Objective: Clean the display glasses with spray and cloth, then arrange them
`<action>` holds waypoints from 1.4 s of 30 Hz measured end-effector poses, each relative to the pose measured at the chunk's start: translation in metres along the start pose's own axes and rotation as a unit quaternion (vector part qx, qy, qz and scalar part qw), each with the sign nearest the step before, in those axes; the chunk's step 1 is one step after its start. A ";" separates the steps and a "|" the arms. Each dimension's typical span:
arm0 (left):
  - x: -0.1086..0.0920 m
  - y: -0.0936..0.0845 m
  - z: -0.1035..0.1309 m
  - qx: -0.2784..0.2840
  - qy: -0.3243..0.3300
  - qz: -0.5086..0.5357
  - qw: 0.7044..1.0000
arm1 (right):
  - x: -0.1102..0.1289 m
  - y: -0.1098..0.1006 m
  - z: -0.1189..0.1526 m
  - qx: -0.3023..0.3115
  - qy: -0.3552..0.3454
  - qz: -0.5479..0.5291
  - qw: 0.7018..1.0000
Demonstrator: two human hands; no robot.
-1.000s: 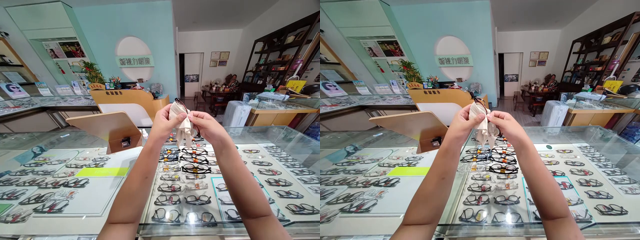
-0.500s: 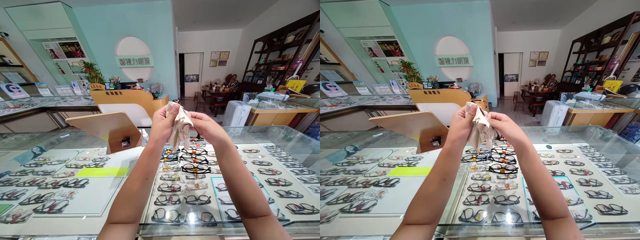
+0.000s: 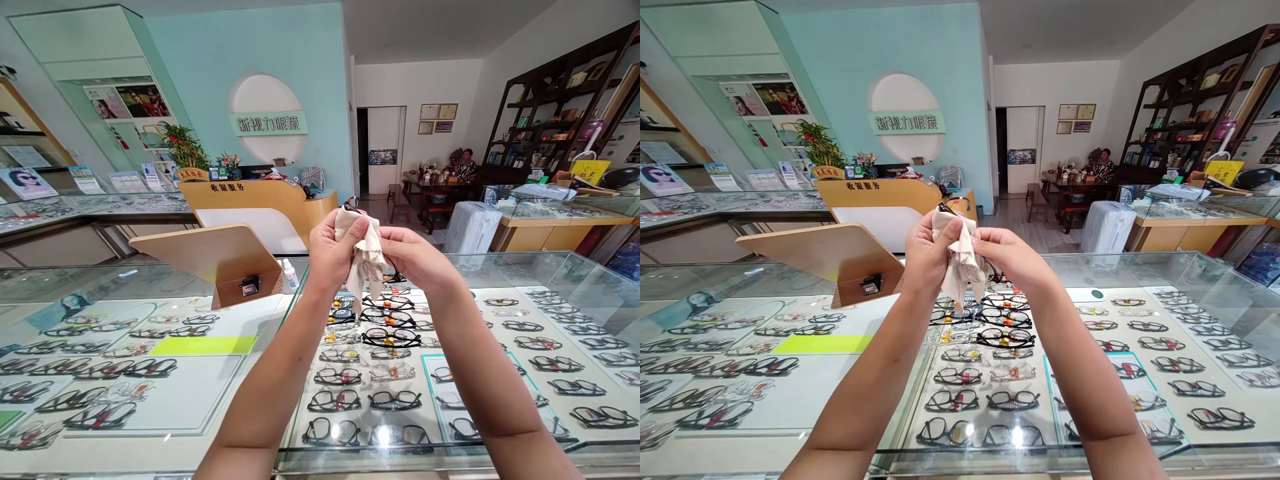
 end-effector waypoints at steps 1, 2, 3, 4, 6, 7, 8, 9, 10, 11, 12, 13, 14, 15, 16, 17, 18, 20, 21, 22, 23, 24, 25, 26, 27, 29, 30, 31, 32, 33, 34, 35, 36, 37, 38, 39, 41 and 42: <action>-0.001 -0.001 0.001 -0.018 0.006 -0.008 1.000 | -0.001 0.001 0.000 0.002 0.004 0.002 1.000; -0.002 -0.002 0.001 -0.029 0.008 -0.011 0.999 | -0.002 0.002 0.000 0.002 0.004 0.005 1.000; -0.001 -0.002 0.000 -0.032 0.006 -0.010 0.999 | -0.002 0.003 0.000 0.002 0.001 0.007 1.000; 0.000 -0.003 -0.002 -0.023 -0.001 -0.005 1.000 | -0.001 0.003 -0.001 0.000 -0.004 0.007 1.000; 0.003 -0.003 -0.006 0.023 -0.022 0.009 0.999 | 0.001 0.001 -0.001 -0.006 -0.012 0.001 1.000; 0.004 -0.003 -0.007 0.052 -0.032 0.015 0.998 | 0.003 -0.001 0.000 -0.011 -0.016 -0.002 1.000; 0.005 -0.003 -0.009 0.083 -0.038 0.019 0.996 | 0.005 -0.003 0.000 -0.018 -0.018 -0.004 1.000; 0.006 -0.003 -0.009 0.110 -0.043 0.022 0.993 | 0.006 -0.004 0.000 -0.023 -0.019 -0.004 1.000; 0.006 -0.003 -0.010 0.133 -0.047 0.025 0.990 | 0.007 -0.006 0.001 -0.029 -0.020 -0.004 0.999; 0.005 -0.003 -0.009 0.151 -0.050 0.026 0.987 | 0.009 -0.007 0.001 -0.033 -0.019 -0.003 0.999; 0.005 -0.003 -0.008 0.164 -0.052 0.027 0.985 | 0.009 -0.009 0.001 -0.038 -0.019 -0.002 0.999; 0.004 -0.003 -0.007 0.173 -0.052 0.026 0.983 | 0.010 -0.009 0.002 -0.041 -0.019 -0.003 0.999; 0.002 -0.003 -0.006 0.177 -0.051 0.024 0.983 | 0.010 -0.010 0.002 -0.043 -0.019 -0.005 0.999; 0.001 -0.003 -0.006 0.177 -0.048 0.019 0.983 | 0.010 -0.010 0.002 -0.043 -0.019 -0.008 0.999; -0.001 -0.003 -0.005 0.176 -0.044 0.014 0.983 | 0.010 -0.009 0.002 -0.041 -0.019 -0.013 0.999; -0.002 -0.003 -0.004 0.171 -0.040 0.008 0.984 | 0.010 -0.008 0.002 -0.036 -0.019 -0.018 0.999; -0.003 -0.003 -0.004 0.165 -0.036 0.001 0.986 | 0.010 -0.006 0.002 -0.031 -0.020 -0.022 0.999; -0.004 -0.003 -0.004 0.152 -0.029 -0.010 0.988 | 0.009 -0.004 0.001 -0.022 -0.022 -0.029 0.999; -0.004 -0.003 -0.004 0.147 -0.026 -0.014 0.989 | 0.009 -0.003 0.000 -0.019 -0.023 -0.032 0.999; -0.004 -0.003 -0.005 0.143 -0.024 -0.017 0.989 | 0.009 -0.002 0.000 -0.017 -0.025 -0.033 0.999; -0.003 -0.003 -0.005 0.141 -0.022 -0.018 0.990 | 0.009 -0.002 -0.001 -0.015 -0.025 -0.034 0.999; -0.002 -0.003 -0.005 0.141 -0.020 -0.017 0.990 | 0.009 -0.002 -0.001 -0.013 -0.025 -0.034 0.999; -0.001 -0.003 -0.005 0.143 -0.019 -0.015 0.989 | 0.009 -0.001 -0.001 -0.012 -0.025 -0.035 0.999; 0.000 -0.003 -0.005 0.145 -0.018 -0.013 0.989 | 0.010 -0.001 -0.001 -0.012 -0.024 -0.036 0.999; 0.000 -0.003 -0.005 0.147 -0.016 -0.011 0.989 | 0.010 -0.001 -0.001 -0.013 -0.023 -0.038 0.999; 0.001 -0.003 -0.006 0.152 -0.011 -0.007 0.988 | 0.010 0.000 0.000 -0.013 -0.022 -0.042 0.999; 0.001 -0.003 -0.006 0.153 -0.009 -0.006 0.988 | 0.010 0.000 0.000 -0.011 -0.023 -0.044 0.999; 0.001 -0.003 -0.006 0.153 -0.008 -0.007 0.988 | 0.010 0.000 0.000 -0.009 -0.023 -0.046 0.999; 0.001 -0.004 -0.007 0.151 -0.008 -0.008 0.988 | 0.010 0.000 0.000 -0.006 -0.024 -0.049 0.999; 0.001 -0.004 -0.007 0.149 -0.009 -0.011 0.989 | 0.009 0.000 0.000 -0.005 -0.023 -0.052 0.998; 0.001 -0.004 -0.007 0.147 -0.011 -0.012 0.989 | 0.008 0.000 -0.001 -0.003 -0.023 -0.055 0.998; 0.001 -0.004 -0.007 0.146 -0.012 -0.013 0.989 | 0.008 0.000 -0.001 -0.003 -0.024 -0.058 0.998; 0.001 -0.004 -0.007 0.146 -0.013 -0.014 0.989 | 0.007 0.000 -0.001 -0.002 -0.024 -0.061 0.998; 0.001 -0.004 -0.007 0.146 -0.014 -0.014 0.989 | 0.007 0.000 -0.001 -0.001 -0.026 -0.064 0.998; 0.000 -0.004 -0.007 0.146 -0.013 -0.013 0.989 | 0.006 0.001 -0.001 0.001 -0.027 -0.067 0.997; 0.000 -0.004 -0.007 0.145 -0.013 -0.013 0.989 | 0.006 0.001 -0.001 0.001 -0.027 -0.069 0.997; 0.000 -0.004 -0.007 0.144 -0.011 -0.012 0.989 | 0.006 0.002 0.000 0.000 -0.024 -0.071 0.997; -0.001 -0.005 -0.007 0.144 -0.010 -0.011 0.989 | 0.006 0.002 0.000 -0.002 -0.022 -0.071 0.997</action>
Point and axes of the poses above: each hand's wrist, its own z-axis away from the middle knuckle, its own y-axis out of the palm, x = y × z, the point moved 7 cm from there along -z, towards the middle knuckle, and after that the axes turned 2 degrees about x, right-handed, at the moved point
